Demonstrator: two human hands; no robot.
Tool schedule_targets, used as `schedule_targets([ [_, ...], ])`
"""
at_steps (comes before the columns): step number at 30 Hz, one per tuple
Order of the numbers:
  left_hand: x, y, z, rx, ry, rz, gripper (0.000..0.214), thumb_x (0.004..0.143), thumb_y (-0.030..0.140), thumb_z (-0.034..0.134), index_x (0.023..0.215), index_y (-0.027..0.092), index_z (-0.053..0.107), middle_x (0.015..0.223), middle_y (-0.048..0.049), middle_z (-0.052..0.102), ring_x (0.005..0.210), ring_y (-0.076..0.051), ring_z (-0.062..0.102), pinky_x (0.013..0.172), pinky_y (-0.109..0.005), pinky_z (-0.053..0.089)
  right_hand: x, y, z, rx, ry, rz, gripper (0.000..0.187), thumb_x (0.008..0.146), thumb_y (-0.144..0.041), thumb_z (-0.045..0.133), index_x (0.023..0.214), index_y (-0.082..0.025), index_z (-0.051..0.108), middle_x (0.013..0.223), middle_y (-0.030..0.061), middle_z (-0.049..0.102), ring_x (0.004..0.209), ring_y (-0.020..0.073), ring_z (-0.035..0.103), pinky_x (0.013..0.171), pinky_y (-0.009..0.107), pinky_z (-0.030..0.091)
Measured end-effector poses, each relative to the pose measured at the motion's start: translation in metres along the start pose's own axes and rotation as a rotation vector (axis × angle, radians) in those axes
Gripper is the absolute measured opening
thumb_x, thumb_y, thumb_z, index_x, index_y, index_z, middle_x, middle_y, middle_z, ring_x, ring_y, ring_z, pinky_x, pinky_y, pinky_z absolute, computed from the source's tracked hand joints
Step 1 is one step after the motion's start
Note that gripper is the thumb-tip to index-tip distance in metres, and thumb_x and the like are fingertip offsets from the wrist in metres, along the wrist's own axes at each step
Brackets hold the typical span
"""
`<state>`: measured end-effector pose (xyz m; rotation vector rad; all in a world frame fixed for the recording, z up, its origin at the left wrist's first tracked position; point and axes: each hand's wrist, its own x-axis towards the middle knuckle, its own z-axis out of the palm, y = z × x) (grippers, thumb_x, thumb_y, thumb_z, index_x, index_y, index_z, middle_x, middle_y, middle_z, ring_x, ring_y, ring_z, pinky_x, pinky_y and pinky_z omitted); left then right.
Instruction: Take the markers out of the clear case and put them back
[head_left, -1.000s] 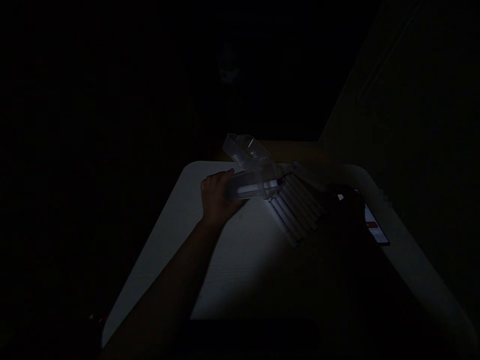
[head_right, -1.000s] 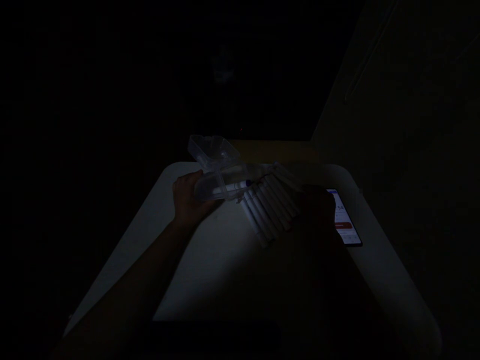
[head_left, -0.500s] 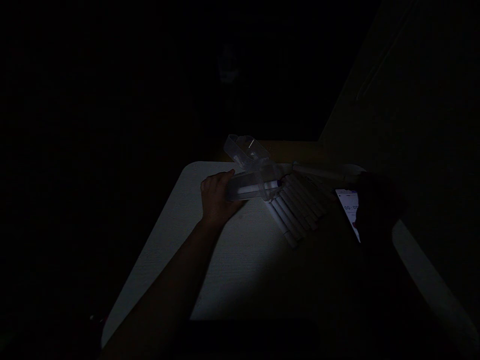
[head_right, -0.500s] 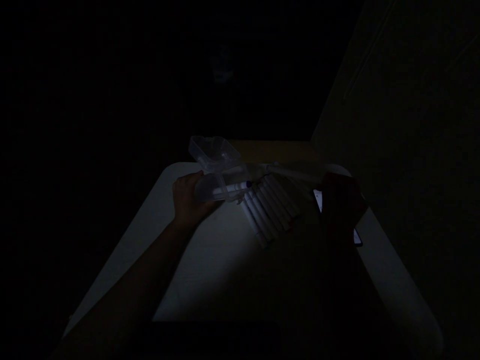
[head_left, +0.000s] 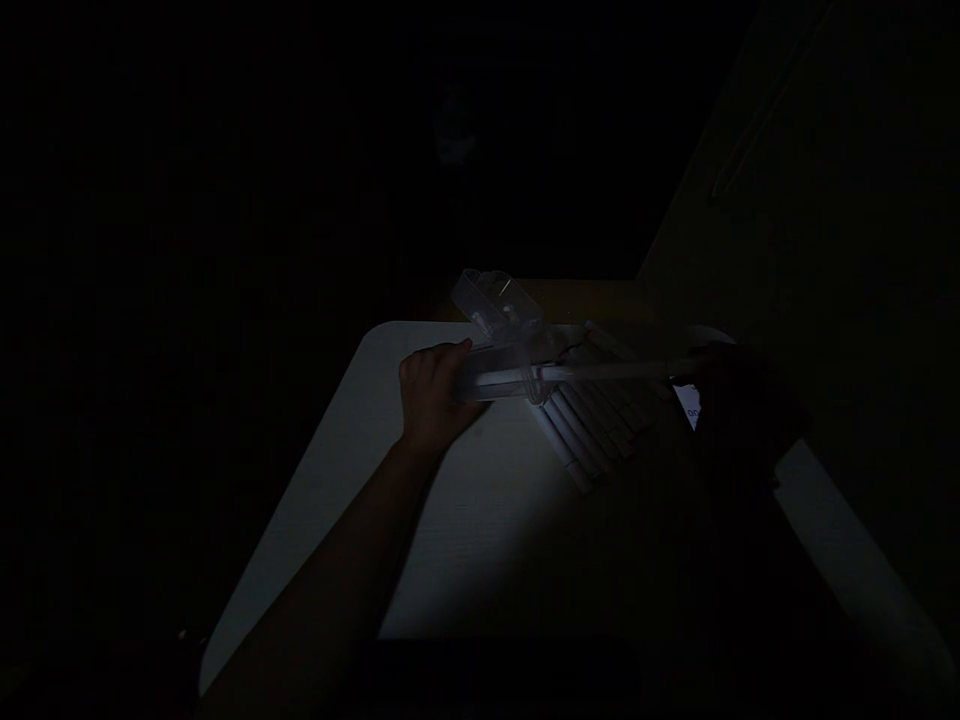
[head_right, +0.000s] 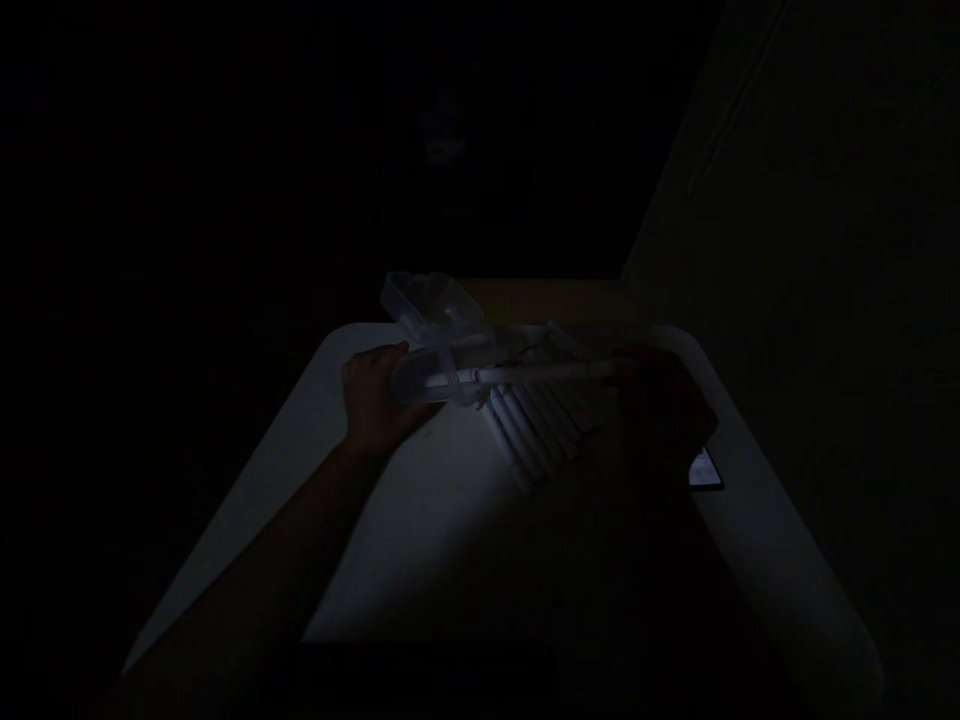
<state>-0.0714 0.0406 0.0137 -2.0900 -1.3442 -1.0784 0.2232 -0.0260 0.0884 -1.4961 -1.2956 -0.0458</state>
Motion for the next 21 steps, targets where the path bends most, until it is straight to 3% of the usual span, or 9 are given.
schedule_targets([
  [4,0.001,0.002,-0.001,-0.006,0.001,0.027,0.074,0.066,0.061,0.061,0.125,0.021,0.043,0.106,-0.0091,0.058,0.095,-0.024,0.051,0.083,-0.037,0.034,-0.004,0.003,0.005,-0.047,-0.052,-0.129,0.028,0.085,-0.034,0.051,0.094,-0.013,0.066,0.089,0.0067,0.067,0.084,0.0144,0.062,0.075,0.027,0.047],
  [13,0.005,0.004,-0.002,-0.010,-0.041,0.016,0.073,0.066,0.061,0.060,0.125,0.022,0.044,0.106,-0.0098,0.057,0.096,-0.025,0.050,0.084,-0.038,0.033,-0.012,0.005,0.021,0.035,-0.240,-0.236,0.022,0.084,-0.032,0.050,0.098,-0.022,0.064,0.101,0.0049,0.065,0.094,0.0164,0.061,0.080,0.031,0.050],
  [21,0.006,0.005,-0.003,-0.025,-0.027,0.074,0.074,0.067,0.060,0.060,0.127,0.022,0.041,0.108,-0.0097,0.057,0.097,-0.025,0.050,0.084,-0.038,0.032,-0.014,-0.003,0.032,0.079,-0.295,-0.369,0.020,0.084,-0.023,0.045,0.091,-0.021,0.063,0.095,0.0048,0.066,0.092,0.0150,0.061,0.081,0.029,0.049],
])
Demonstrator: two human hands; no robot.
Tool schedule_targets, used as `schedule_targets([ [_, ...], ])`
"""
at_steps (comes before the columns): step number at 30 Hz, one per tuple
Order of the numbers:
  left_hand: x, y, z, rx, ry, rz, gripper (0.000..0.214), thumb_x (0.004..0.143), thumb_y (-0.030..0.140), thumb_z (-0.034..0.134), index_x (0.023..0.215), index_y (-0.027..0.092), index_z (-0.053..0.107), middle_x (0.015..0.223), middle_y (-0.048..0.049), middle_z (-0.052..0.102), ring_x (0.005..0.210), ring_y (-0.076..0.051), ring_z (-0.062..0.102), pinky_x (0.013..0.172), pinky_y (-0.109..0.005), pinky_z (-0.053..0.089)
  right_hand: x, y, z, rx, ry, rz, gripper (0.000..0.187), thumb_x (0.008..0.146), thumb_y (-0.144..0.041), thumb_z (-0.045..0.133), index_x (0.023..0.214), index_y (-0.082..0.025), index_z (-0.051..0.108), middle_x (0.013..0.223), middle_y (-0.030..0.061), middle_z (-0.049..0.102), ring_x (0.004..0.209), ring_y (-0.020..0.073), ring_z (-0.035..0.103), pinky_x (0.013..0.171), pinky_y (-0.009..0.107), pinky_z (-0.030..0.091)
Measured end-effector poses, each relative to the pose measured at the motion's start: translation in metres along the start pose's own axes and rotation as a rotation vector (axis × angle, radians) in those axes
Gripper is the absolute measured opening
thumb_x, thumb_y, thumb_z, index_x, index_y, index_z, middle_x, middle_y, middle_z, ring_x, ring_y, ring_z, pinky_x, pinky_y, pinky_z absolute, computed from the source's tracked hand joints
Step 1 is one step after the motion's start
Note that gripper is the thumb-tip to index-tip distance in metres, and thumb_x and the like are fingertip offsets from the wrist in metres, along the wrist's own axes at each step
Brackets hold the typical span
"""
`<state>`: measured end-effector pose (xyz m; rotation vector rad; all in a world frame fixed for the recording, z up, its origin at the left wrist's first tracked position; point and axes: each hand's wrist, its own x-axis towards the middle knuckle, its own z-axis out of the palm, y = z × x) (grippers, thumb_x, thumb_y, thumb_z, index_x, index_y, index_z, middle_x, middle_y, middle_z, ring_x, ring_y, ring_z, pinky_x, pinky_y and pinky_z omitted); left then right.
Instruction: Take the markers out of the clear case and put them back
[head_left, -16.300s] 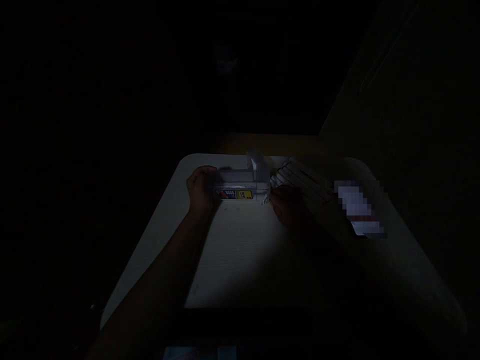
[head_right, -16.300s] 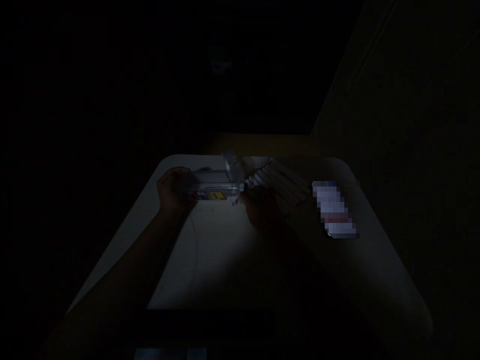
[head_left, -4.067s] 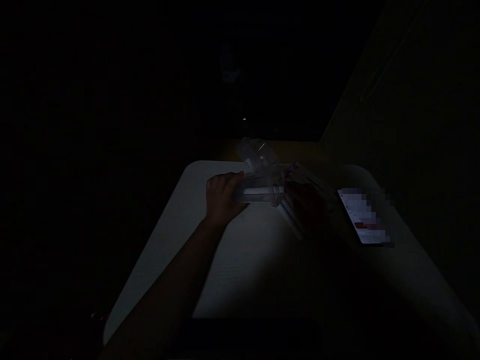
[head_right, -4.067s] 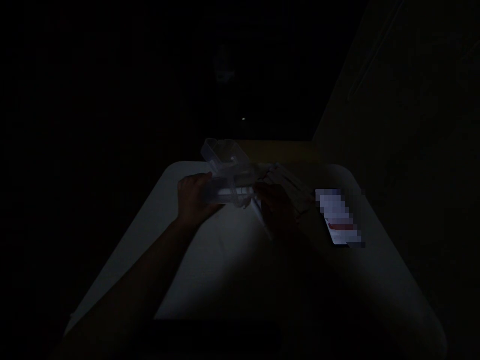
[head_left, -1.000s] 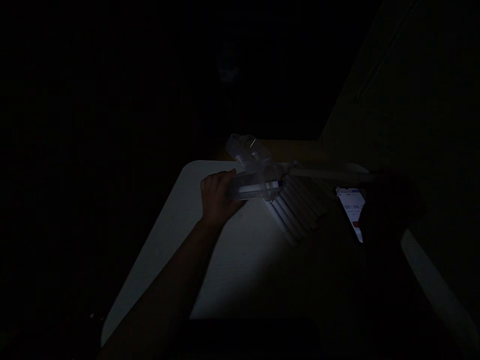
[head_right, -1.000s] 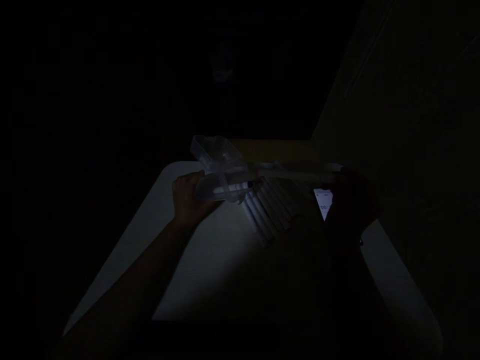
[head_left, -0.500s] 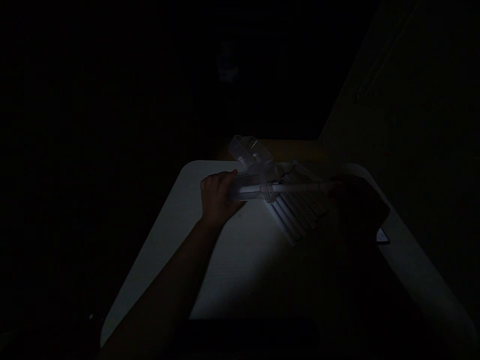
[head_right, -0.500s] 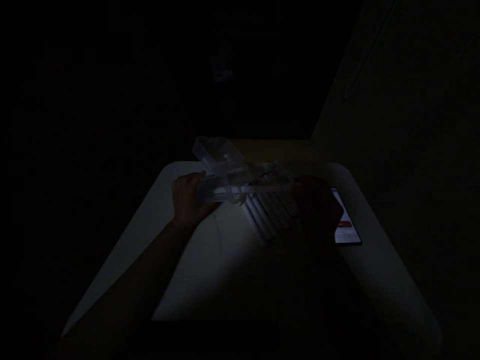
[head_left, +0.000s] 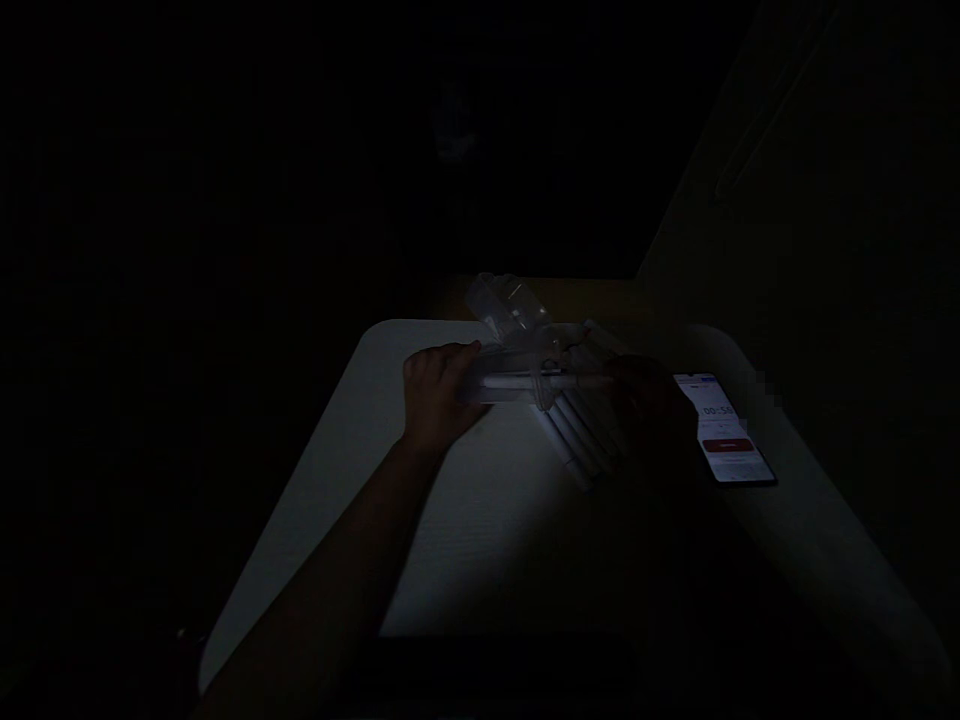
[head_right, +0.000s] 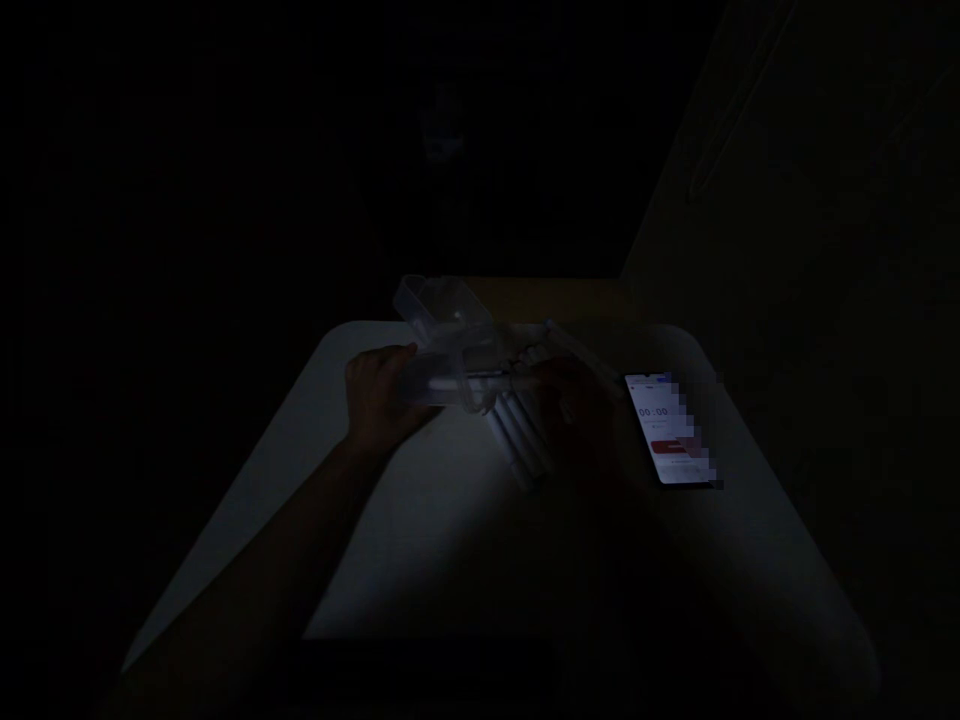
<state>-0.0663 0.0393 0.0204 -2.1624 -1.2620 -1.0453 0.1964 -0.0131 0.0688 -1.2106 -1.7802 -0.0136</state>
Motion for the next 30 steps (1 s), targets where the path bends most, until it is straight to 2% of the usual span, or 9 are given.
schedule_targets([
  [9,0.002,0.002,-0.001,0.013,-0.030,0.014,0.075,0.066,0.061,0.060,0.128,0.022,0.041,0.108,-0.0102,0.057,0.097,-0.026,0.049,0.084,-0.038,0.033,-0.002,-0.002,0.009,0.069,-0.094,0.069,0.023,0.085,-0.023,0.044,0.097,-0.020,0.063,0.100,0.0066,0.067,0.095,0.0160,0.062,0.083,0.031,0.050],
  [15,0.001,0.003,-0.001,0.006,-0.085,-0.022,0.076,0.065,0.062,0.059,0.128,0.024,0.041,0.109,-0.0100,0.056,0.099,-0.027,0.049,0.085,-0.039,0.032,-0.004,-0.002,0.018,0.119,-0.096,0.110,0.024,0.085,-0.024,0.043,0.097,-0.021,0.064,0.101,0.0059,0.067,0.097,0.0163,0.062,0.086,0.033,0.050],
  [23,0.001,0.002,0.001,-0.001,-0.054,0.001,0.073,0.068,0.062,0.057,0.128,0.023,0.042,0.109,-0.0103,0.056,0.098,-0.026,0.048,0.085,-0.039,0.032,-0.004,-0.003,0.020,0.115,-0.106,0.049,0.024,0.087,-0.025,0.042,0.098,-0.020,0.063,0.102,0.0057,0.067,0.097,0.0141,0.062,0.085,0.029,0.050],
  [30,0.001,0.003,0.000,-0.008,-0.080,-0.046,0.074,0.065,0.060,0.060,0.127,0.024,0.042,0.109,-0.0098,0.056,0.099,-0.026,0.048,0.085,-0.039,0.032,-0.002,0.003,0.013,0.043,-0.056,0.107,0.024,0.083,-0.022,0.043,0.093,-0.021,0.065,0.098,0.0054,0.067,0.093,0.0161,0.062,0.082,0.032,0.050],
])
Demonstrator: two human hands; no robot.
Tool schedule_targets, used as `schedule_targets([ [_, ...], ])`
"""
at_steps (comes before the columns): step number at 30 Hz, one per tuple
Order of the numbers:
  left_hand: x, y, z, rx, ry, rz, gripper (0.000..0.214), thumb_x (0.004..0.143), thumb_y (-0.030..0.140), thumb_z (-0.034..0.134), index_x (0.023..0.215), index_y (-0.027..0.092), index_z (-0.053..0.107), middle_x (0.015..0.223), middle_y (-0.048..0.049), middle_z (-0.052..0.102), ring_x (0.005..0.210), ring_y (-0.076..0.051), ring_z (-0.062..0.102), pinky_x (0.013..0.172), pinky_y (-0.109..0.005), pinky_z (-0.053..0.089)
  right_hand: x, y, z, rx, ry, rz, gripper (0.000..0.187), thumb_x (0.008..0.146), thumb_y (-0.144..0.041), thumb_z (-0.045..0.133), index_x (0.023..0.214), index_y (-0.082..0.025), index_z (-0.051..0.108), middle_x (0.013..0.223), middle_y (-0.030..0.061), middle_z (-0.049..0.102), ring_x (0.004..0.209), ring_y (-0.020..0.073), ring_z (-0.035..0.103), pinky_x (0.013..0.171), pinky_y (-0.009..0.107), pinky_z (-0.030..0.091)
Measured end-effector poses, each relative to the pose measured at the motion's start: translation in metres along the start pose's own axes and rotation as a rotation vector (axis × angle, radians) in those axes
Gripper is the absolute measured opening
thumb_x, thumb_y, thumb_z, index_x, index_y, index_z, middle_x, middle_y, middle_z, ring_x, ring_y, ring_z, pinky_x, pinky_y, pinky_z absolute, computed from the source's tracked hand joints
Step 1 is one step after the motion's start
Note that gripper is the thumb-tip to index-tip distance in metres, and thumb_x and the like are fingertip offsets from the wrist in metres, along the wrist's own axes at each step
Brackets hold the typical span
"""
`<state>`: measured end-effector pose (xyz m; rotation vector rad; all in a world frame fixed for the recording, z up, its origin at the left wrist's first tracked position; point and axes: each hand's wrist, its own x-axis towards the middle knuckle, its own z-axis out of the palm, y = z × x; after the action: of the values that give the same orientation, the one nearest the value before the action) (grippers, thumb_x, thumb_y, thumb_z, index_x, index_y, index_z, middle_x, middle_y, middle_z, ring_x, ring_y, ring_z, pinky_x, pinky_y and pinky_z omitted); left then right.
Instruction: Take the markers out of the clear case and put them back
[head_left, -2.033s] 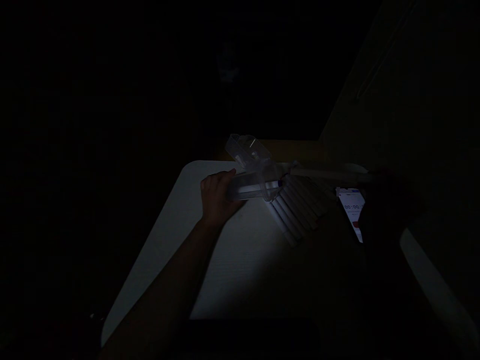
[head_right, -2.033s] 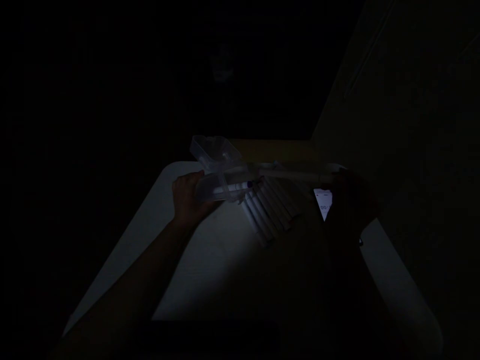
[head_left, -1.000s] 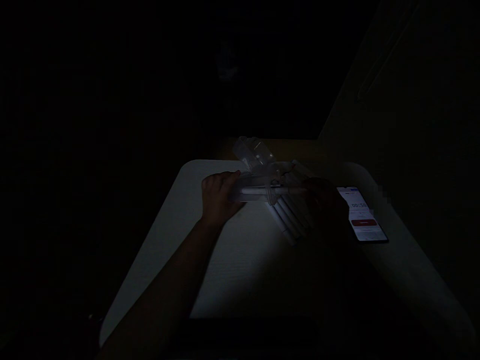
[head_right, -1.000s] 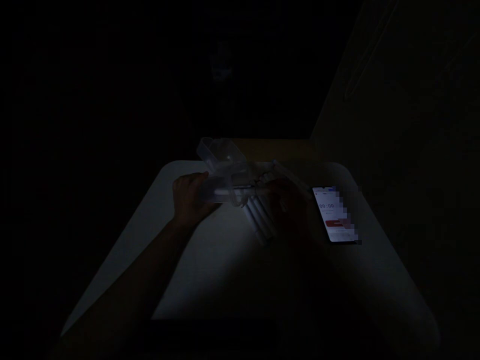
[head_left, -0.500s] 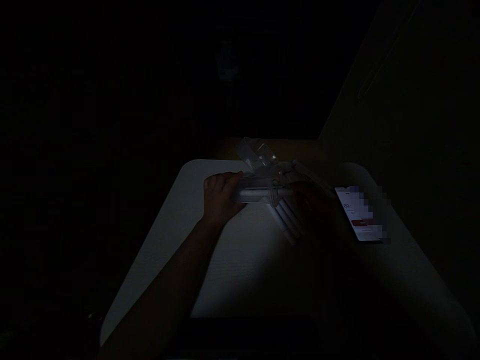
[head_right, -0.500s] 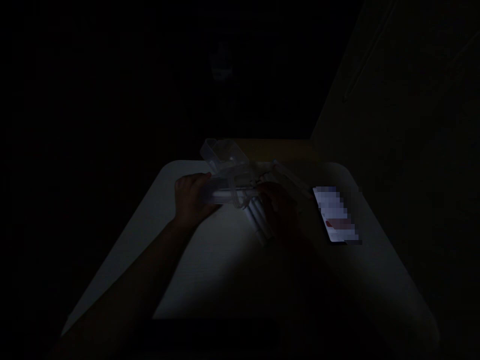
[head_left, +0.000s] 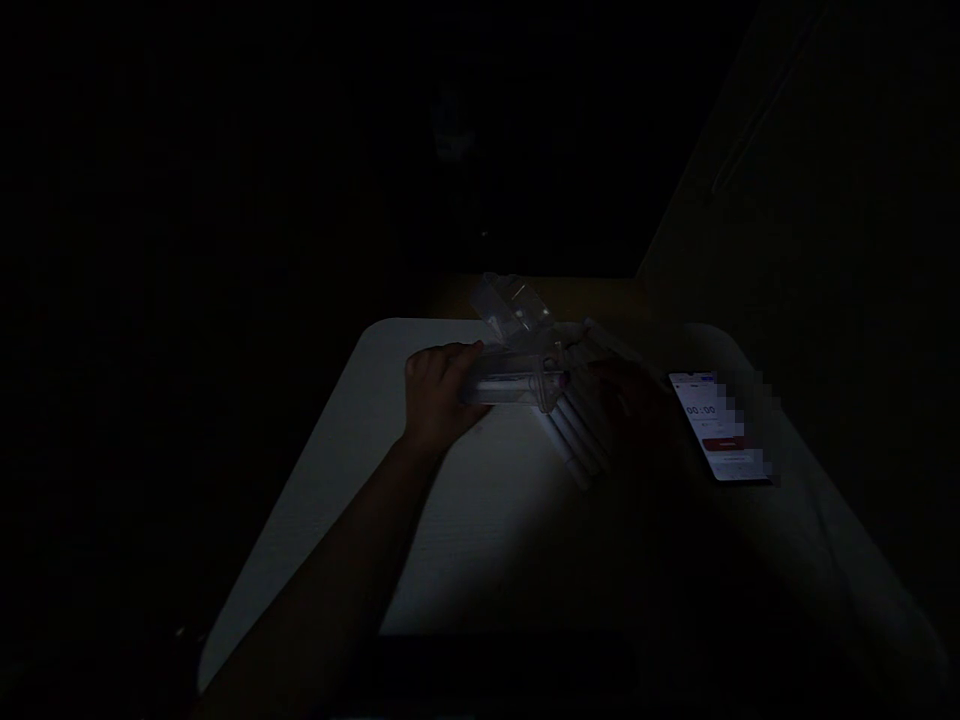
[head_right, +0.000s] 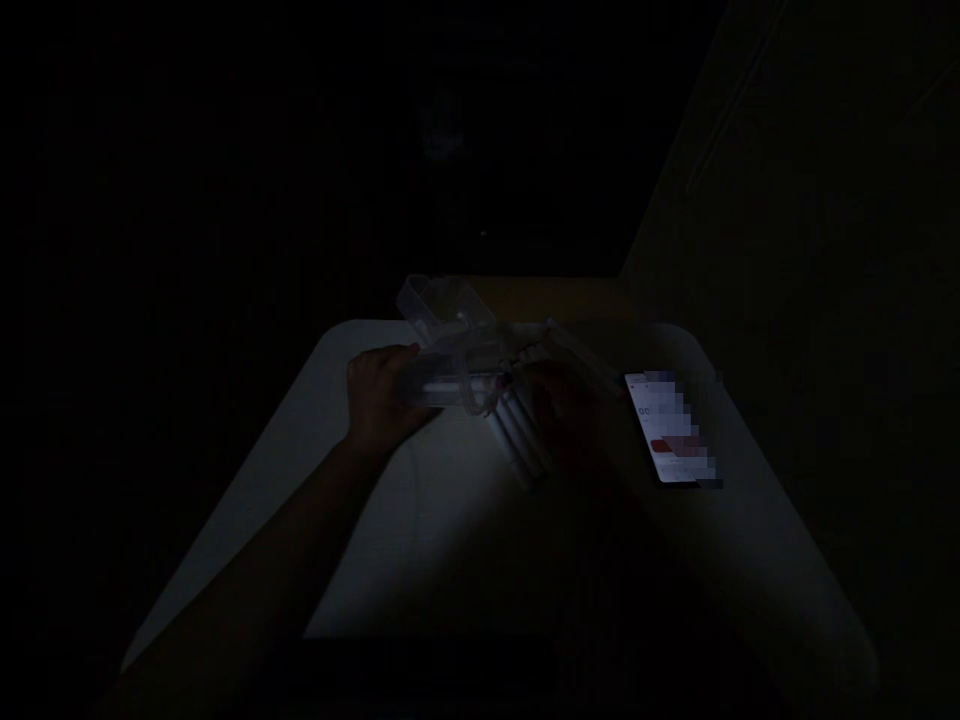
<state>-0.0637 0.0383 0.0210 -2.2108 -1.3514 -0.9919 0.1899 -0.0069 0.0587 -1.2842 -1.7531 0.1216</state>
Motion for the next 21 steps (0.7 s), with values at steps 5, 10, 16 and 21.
schedule_targets([
  [5,-0.002,-0.003,0.000,-0.016,0.022,0.007,0.072,0.066,0.059,0.060,0.127,0.024,0.043,0.110,-0.0096,0.057,0.098,-0.026,0.049,0.085,-0.040,0.033,0.006,0.032,-0.018,-0.201,0.045,0.153,0.023,0.082,-0.021,0.045,0.093,-0.018,0.066,0.096,0.0075,0.066,0.088,0.0178,0.061,0.078,0.033,0.049],
  [10,-0.004,-0.005,0.000,-0.045,0.036,-0.002,0.072,0.067,0.060,0.058,0.126,0.023,0.044,0.110,-0.0098,0.057,0.098,-0.026,0.049,0.085,-0.040,0.033,0.007,0.058,-0.024,-0.290,-0.082,0.211,0.026,0.087,-0.034,0.050,0.102,-0.015,0.060,0.103,0.0063,0.061,0.091,0.0136,0.059,0.081,0.033,0.050],
  [16,-0.004,-0.006,0.002,-0.013,0.048,0.006,0.073,0.066,0.058,0.061,0.127,0.023,0.042,0.109,-0.0096,0.057,0.098,-0.025,0.049,0.085,-0.039,0.033,0.003,0.060,-0.019,-0.330,-0.167,0.240,0.028,0.088,-0.035,0.049,0.110,-0.018,0.056,0.112,0.0065,0.057,0.097,0.0136,0.057,0.084,0.033,0.050],
  [21,-0.003,-0.004,0.000,-0.008,0.070,0.019,0.073,0.066,0.058,0.061,0.127,0.022,0.042,0.109,-0.0096,0.057,0.097,-0.025,0.049,0.084,-0.038,0.033,0.000,0.061,-0.019,-0.361,-0.239,0.270,0.029,0.088,-0.035,0.049,0.111,-0.018,0.055,0.112,0.0066,0.057,0.097,0.0140,0.057,0.084,0.033,0.050],
])
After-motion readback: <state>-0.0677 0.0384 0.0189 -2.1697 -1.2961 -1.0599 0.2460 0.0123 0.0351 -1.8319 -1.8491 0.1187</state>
